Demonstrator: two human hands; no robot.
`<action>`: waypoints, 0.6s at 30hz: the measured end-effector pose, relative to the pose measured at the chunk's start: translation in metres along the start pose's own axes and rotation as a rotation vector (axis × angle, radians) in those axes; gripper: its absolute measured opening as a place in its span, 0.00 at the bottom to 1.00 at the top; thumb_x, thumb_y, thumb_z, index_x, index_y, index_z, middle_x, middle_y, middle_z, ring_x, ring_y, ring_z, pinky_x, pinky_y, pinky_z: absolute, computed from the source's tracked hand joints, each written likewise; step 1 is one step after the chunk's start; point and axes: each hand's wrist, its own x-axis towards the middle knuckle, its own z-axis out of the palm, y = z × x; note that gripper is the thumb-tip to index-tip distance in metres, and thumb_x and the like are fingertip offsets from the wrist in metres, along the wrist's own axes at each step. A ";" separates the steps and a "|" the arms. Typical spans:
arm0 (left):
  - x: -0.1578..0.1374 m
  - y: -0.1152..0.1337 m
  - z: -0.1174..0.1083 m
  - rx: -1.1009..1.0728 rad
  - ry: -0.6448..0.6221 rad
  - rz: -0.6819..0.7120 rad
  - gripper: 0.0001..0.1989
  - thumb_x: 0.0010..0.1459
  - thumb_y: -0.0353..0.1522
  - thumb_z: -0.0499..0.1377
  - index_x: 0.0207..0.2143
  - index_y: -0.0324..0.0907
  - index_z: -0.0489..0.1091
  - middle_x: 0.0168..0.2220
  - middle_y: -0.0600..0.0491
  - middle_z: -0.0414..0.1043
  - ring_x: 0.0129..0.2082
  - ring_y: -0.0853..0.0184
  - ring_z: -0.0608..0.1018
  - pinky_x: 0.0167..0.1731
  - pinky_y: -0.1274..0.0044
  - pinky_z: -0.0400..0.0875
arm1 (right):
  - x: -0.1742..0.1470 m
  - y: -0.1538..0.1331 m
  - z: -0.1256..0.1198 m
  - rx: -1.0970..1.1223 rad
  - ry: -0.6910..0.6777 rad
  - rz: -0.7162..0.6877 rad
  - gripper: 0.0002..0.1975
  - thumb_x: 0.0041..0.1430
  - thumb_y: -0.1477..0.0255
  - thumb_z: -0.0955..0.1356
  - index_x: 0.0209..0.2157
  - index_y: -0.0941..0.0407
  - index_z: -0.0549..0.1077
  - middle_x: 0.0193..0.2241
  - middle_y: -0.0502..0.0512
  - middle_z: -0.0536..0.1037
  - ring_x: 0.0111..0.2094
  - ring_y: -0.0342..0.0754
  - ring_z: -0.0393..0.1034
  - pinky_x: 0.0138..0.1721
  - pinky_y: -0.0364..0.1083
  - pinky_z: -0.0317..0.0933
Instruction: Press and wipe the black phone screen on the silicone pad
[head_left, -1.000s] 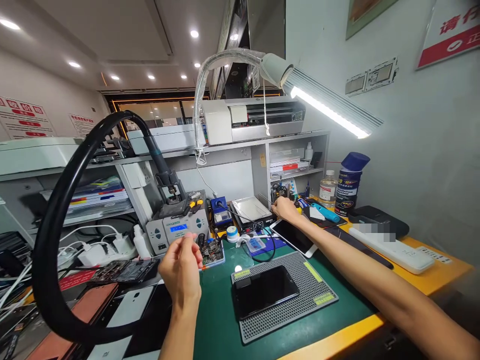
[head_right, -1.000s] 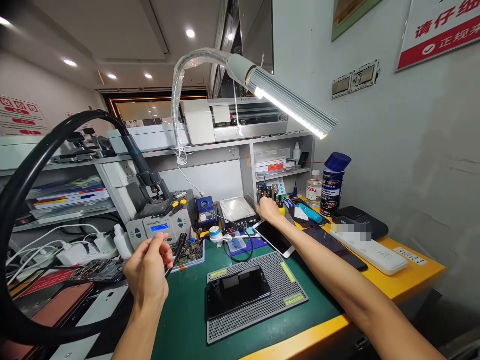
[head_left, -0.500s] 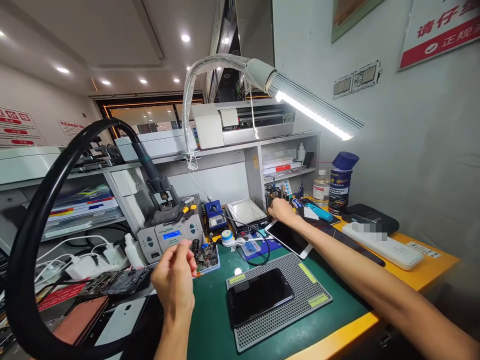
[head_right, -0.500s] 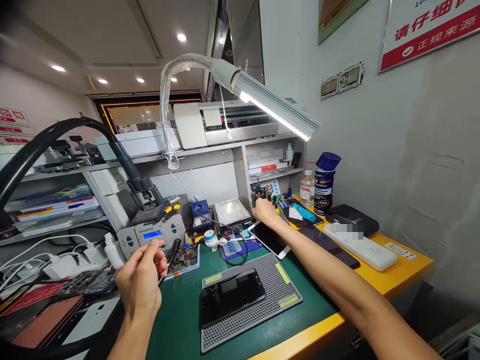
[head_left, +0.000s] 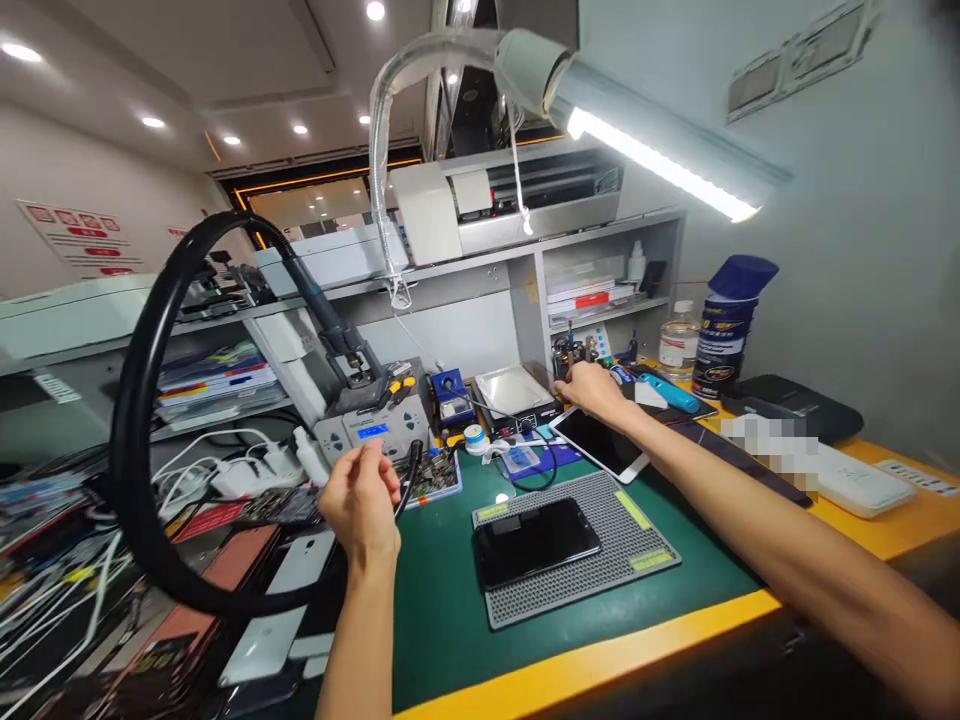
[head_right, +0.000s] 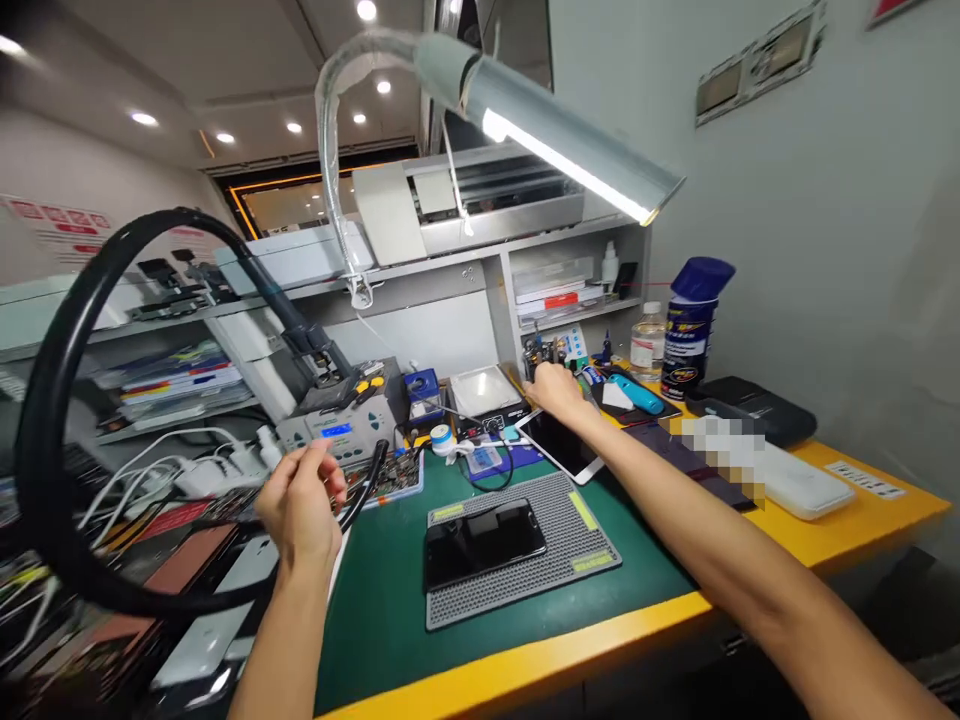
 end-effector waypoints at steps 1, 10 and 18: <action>0.003 0.001 -0.003 0.031 -0.001 0.021 0.13 0.53 0.41 0.62 0.34 0.41 0.70 0.22 0.60 0.64 0.17 0.74 0.65 0.13 0.81 0.57 | -0.002 -0.002 -0.004 0.014 0.034 -0.014 0.14 0.67 0.64 0.69 0.47 0.60 0.75 0.45 0.59 0.79 0.45 0.52 0.76 0.47 0.55 0.70; 0.010 0.018 -0.040 0.665 -0.524 0.127 0.16 0.54 0.44 0.60 0.38 0.42 0.74 0.32 0.49 0.79 0.27 0.64 0.78 0.27 0.74 0.70 | -0.040 -0.024 -0.041 0.273 0.440 -0.206 0.15 0.62 0.67 0.64 0.41 0.57 0.82 0.37 0.59 0.85 0.40 0.57 0.79 0.41 0.49 0.66; -0.009 0.002 -0.021 1.341 -0.912 0.267 0.33 0.51 0.35 0.63 0.61 0.42 0.66 0.57 0.39 0.73 0.52 0.41 0.77 0.48 0.58 0.69 | -0.078 -0.044 -0.044 0.489 0.472 -0.358 0.12 0.62 0.67 0.66 0.35 0.56 0.81 0.30 0.54 0.85 0.30 0.49 0.78 0.35 0.44 0.65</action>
